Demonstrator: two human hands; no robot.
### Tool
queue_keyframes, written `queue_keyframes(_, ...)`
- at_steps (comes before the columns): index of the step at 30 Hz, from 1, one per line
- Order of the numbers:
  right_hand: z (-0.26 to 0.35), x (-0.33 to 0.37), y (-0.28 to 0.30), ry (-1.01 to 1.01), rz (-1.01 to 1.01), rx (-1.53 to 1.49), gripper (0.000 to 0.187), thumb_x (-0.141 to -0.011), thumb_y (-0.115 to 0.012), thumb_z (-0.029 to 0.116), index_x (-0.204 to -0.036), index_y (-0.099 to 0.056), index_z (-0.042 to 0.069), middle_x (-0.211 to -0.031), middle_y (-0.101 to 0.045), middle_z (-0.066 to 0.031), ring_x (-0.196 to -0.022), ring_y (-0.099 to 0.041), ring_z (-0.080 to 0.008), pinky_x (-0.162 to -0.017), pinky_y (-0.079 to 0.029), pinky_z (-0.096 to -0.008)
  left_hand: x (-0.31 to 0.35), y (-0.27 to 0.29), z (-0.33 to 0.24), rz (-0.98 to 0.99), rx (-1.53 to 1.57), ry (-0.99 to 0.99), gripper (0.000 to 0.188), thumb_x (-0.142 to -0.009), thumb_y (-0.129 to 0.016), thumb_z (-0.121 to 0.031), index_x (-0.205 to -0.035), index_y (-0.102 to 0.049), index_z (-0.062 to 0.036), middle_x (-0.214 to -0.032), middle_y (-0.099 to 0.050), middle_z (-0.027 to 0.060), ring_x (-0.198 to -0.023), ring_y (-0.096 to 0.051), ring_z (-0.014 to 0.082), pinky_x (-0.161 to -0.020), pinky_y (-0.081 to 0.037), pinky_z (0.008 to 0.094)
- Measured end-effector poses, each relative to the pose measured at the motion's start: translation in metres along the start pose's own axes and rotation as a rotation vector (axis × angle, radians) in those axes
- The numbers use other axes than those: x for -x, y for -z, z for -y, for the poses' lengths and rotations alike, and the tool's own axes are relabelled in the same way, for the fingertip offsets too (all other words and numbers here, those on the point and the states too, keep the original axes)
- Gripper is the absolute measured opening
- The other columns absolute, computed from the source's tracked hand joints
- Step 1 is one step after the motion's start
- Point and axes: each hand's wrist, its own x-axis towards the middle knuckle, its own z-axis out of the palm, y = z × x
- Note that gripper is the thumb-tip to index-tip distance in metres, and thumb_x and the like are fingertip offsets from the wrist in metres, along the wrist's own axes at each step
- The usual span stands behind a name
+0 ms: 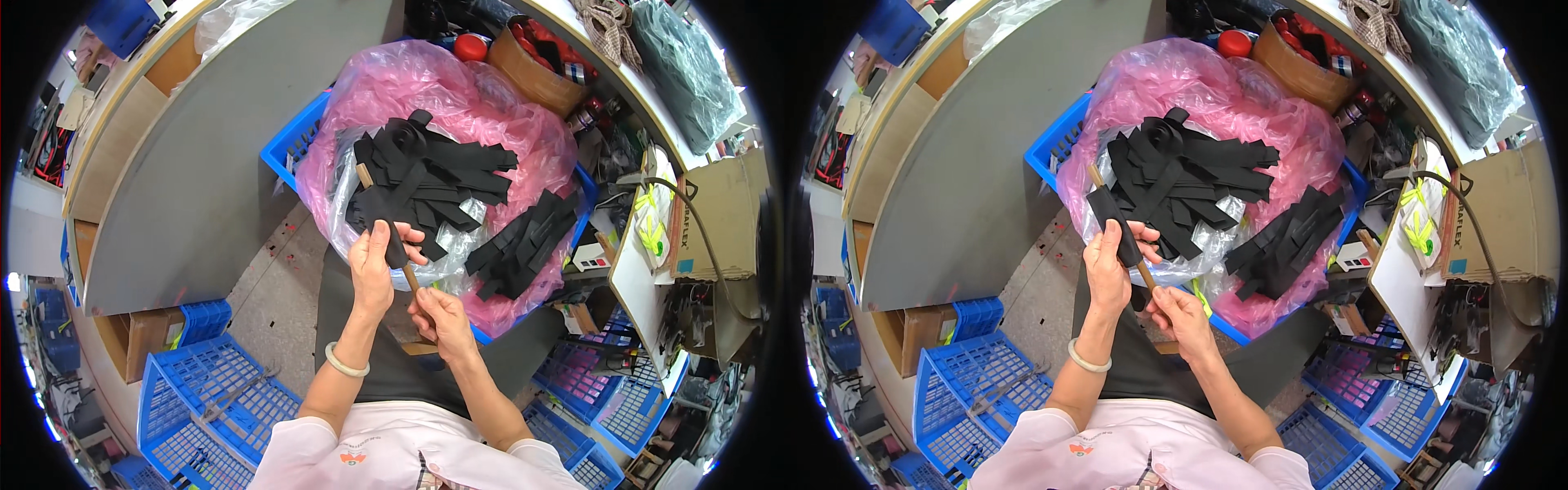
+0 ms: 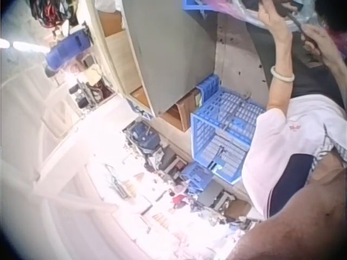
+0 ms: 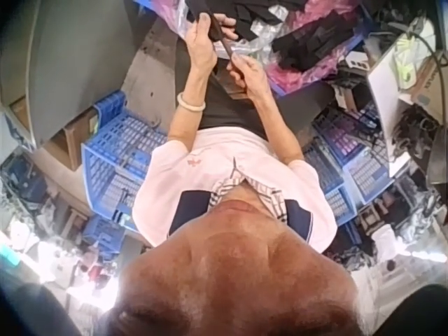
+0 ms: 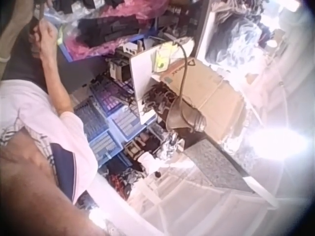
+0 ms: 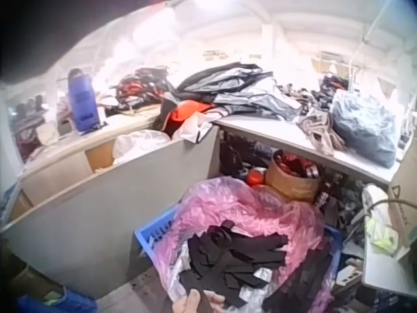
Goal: Inspecting and organizing black fabric straps in a workshop setting.
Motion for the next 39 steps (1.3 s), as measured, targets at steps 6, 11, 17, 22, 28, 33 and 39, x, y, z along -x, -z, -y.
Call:
queue_keyframes(6,0.0,0.008,-0.002,-0.073,-0.018,-0.137,0.034,-0.092,-0.052,0.033,-0.075,-0.056,0.004,-0.051,-0.042,0.0027,-0.04,-0.03,-0.0033,-0.037,-0.02,-0.0189,0.004,0.003,0.004,-0.015,0.092,0.027,0.041,-0.095,-0.046,-0.034,-0.091,-0.057,0.0046,-0.079,-0.064,0.0158,-0.06,-0.064,0.0229,-0.064,-0.052,0.032)
queue_keyframes(11,0.0,-0.005,0.005,-0.082,-0.016,0.05,0.037,-0.092,-0.053,0.032,-0.069,-0.057,0.003,-0.05,-0.042,0.004,-0.041,-0.031,-0.0017,-0.038,-0.021,-0.0193,0.0,0.025,0.012,-0.131,0.132,0.107,0.034,-0.095,-0.048,-0.029,-0.089,-0.058,0.0036,-0.079,-0.064,0.0158,-0.067,-0.064,0.0237,-0.068,-0.052,0.0335)
queue_keyframes(17,0.011,-0.032,0.065,0.42,-0.264,1.31,0.037,-0.081,-0.06,0.042,-0.074,-0.066,0.006,-0.06,-0.059,-0.0145,-0.055,-0.059,-0.0318,-0.053,-0.045,-0.0406,-0.046,0.128,0.01,-0.701,0.551,0.201,0.031,-0.089,-0.056,-0.034,-0.082,-0.055,-0.0043,-0.076,-0.057,0.0075,-0.07,-0.055,0.0179,-0.071,-0.049,0.0322)
queue_keyframes(22,0.007,-0.101,0.103,0.7,-0.267,1.521,0.024,-0.078,-0.065,0.03,-0.091,-0.067,0.01,-0.087,-0.065,-0.0089,-0.08,-0.061,-0.0266,-0.068,-0.046,-0.0366,-0.007,0.067,0.017,-0.073,1.028,0.572,0.018,-0.086,-0.045,-0.019,-0.071,-0.046,-0.0096,-0.061,-0.041,0.0027,-0.058,-0.04,0.0153,-0.062,-0.037,0.0307)
queue_keyframes(28,0.038,-0.11,0.017,0.202,0.247,0.151,0.026,-0.083,-0.063,0.022,-0.096,-0.065,-0.001,-0.09,-0.064,-0.0051,-0.08,-0.055,-0.01,-0.07,-0.043,-0.0249,0.028,0.033,0.015,0.198,1.213,0.745,0.015,-0.085,-0.043,-0.012,-0.07,-0.044,-0.0113,-0.058,-0.039,-0.0001,-0.055,-0.039,0.0139,-0.061,-0.034,0.0293)
queue_keyframes(33,0.041,-0.106,0.022,0.216,0.129,0.172,0.018,-0.079,-0.069,0.02,-0.075,-0.064,0.003,-0.069,-0.06,0.0002,-0.065,-0.051,-0.0064,-0.062,-0.04,-0.0226,0.03,0.023,0.02,0.217,0.732,0.794,0.043,-0.095,-0.035,-0.038,-0.092,-0.057,-0.0015,-0.079,-0.063,0.0161,-0.074,-0.061,0.0281,-0.073,-0.048,0.0425)
queue_keyframes(39,0.04,-0.099,0.028,0.274,0.08,0.328,0.016,-0.078,-0.071,0.017,-0.073,-0.064,0.003,-0.065,-0.058,0.0016,-0.059,-0.047,-0.0046,-0.054,-0.036,-0.0217,0.022,0.037,0.014,0.396,0.008,0.684,0.034,-0.091,-0.052,-0.021,-0.104,-0.055,0.0104,-0.093,-0.064,0.0244,-0.085,-0.065,0.0342,-0.08,-0.052,0.0391)
